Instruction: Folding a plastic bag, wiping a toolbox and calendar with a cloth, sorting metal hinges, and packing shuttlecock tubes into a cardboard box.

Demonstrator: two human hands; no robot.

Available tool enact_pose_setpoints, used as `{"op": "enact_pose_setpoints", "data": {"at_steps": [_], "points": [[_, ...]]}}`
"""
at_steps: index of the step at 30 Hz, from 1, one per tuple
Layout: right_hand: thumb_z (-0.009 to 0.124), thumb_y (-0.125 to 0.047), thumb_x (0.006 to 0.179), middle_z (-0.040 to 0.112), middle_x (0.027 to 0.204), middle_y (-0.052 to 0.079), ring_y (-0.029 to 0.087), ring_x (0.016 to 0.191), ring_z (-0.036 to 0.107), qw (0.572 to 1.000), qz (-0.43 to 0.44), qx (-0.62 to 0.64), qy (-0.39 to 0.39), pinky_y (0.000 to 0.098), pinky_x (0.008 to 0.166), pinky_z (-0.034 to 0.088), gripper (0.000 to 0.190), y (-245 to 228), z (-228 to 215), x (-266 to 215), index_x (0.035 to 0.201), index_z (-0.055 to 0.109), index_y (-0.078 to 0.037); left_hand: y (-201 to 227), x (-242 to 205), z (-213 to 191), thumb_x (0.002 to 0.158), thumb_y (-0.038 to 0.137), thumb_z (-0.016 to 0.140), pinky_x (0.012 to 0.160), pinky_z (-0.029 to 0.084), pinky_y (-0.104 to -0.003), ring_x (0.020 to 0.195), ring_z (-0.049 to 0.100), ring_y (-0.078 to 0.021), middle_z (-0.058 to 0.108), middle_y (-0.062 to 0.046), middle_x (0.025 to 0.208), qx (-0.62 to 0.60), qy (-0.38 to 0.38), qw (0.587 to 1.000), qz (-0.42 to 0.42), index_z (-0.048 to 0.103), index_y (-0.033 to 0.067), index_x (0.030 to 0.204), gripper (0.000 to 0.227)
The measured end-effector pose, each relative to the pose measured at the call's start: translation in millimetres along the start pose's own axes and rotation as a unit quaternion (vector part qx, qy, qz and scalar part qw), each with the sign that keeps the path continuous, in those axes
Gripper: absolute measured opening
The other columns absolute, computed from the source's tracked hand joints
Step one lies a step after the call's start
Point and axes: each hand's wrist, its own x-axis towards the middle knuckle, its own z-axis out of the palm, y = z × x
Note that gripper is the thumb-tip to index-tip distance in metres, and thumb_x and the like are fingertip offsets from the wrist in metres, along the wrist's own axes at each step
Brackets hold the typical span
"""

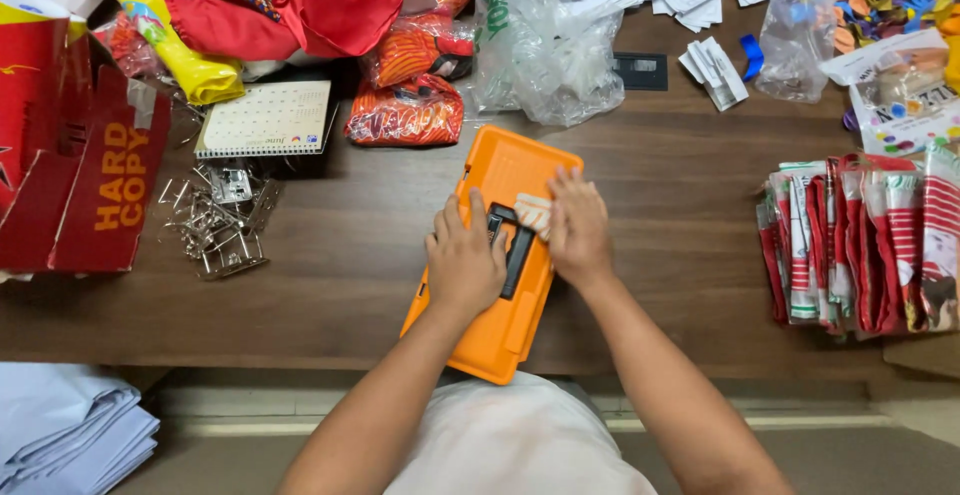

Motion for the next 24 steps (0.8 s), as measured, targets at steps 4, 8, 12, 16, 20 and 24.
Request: {"op": "enact_pose_setpoints", "data": {"at_steps": [4,8,12,16,20,24], "points": [[0.053,-0.016,0.110,0.063,0.145,0.018,0.032,0.135,0.061,0.990,0.110,0.040,0.083,0.0420,0.117,0.046,0.029,5.3,7.4,12.6,0.136,0.062,-0.006,-7.5,-1.0,-3.4,0.093,0.037,0.064,0.096,0.041,-0.054,0.126,0.047,-0.0434,0.043,-0.031,0.146,-0.008,-0.003,1.000,0.026,0.041,-0.0011,0.151,0.072],[0.063,-0.016,0.101,0.058,0.147,0.021,0.041,0.142,0.049,0.997,0.021,-0.038,0.062,0.0469,0.117,0.038,0.040,-35.1,0.3,-20.5,0.139,0.061,0.000,-17.6,-0.8,-8.4,0.092,0.035,0.065,0.096,0.041,-0.055,0.126,0.047,-0.0434,0.044,-0.031,0.144,-0.021,-0.024,0.997,0.074,0.041,-0.0018,0.150,0.073],[0.068,-0.012,0.099,0.062,0.145,0.015,0.040,0.145,0.048,0.999,0.007,-0.043,-0.002,0.0495,0.121,0.034,0.036,-58.4,-2.4,-77.3,0.134,0.067,-0.005,-31.8,12.4,-11.1,0.088,0.034,0.069,0.095,0.042,-0.055,0.124,0.047,-0.0452,0.045,-0.033,0.140,-0.025,-0.028,0.991,0.130,0.043,-0.0017,0.148,0.075],[0.062,-0.012,0.104,0.067,0.141,0.012,0.034,0.143,0.056,0.999,0.034,-0.036,0.003,0.0480,0.123,0.039,0.029,-60.8,-11.7,-87.8,0.132,0.067,-0.007,-36.0,19.6,-23.2,0.088,0.032,0.069,0.096,0.043,-0.053,0.124,0.049,-0.0427,0.048,-0.029,0.141,-0.046,-0.069,0.979,0.187,0.045,-0.0002,0.148,0.072],[0.059,-0.010,0.104,0.068,0.138,0.014,0.032,0.137,0.059,0.990,0.063,-0.119,0.053,0.0489,0.117,0.041,0.029,-39.8,-26.4,-51.4,0.130,0.069,-0.004,-39.1,26.7,-28.3,0.090,0.033,0.069,0.096,0.044,-0.050,0.124,0.050,-0.0394,0.051,-0.024,0.139,-0.053,-0.126,0.946,0.295,0.048,0.0020,0.147,0.068],[0.062,-0.012,0.102,0.071,0.127,0.019,0.032,0.123,0.068,0.990,0.105,-0.070,0.060,0.0390,0.105,0.054,0.022,-13.4,-35.6,7.7,0.118,0.074,-0.001,-38.5,26.6,-28.3,0.089,0.033,0.071,0.099,0.044,-0.048,0.125,0.051,-0.0374,0.053,-0.020,0.138,-0.065,-0.133,0.936,0.320,0.050,0.0044,0.147,0.068]]}}
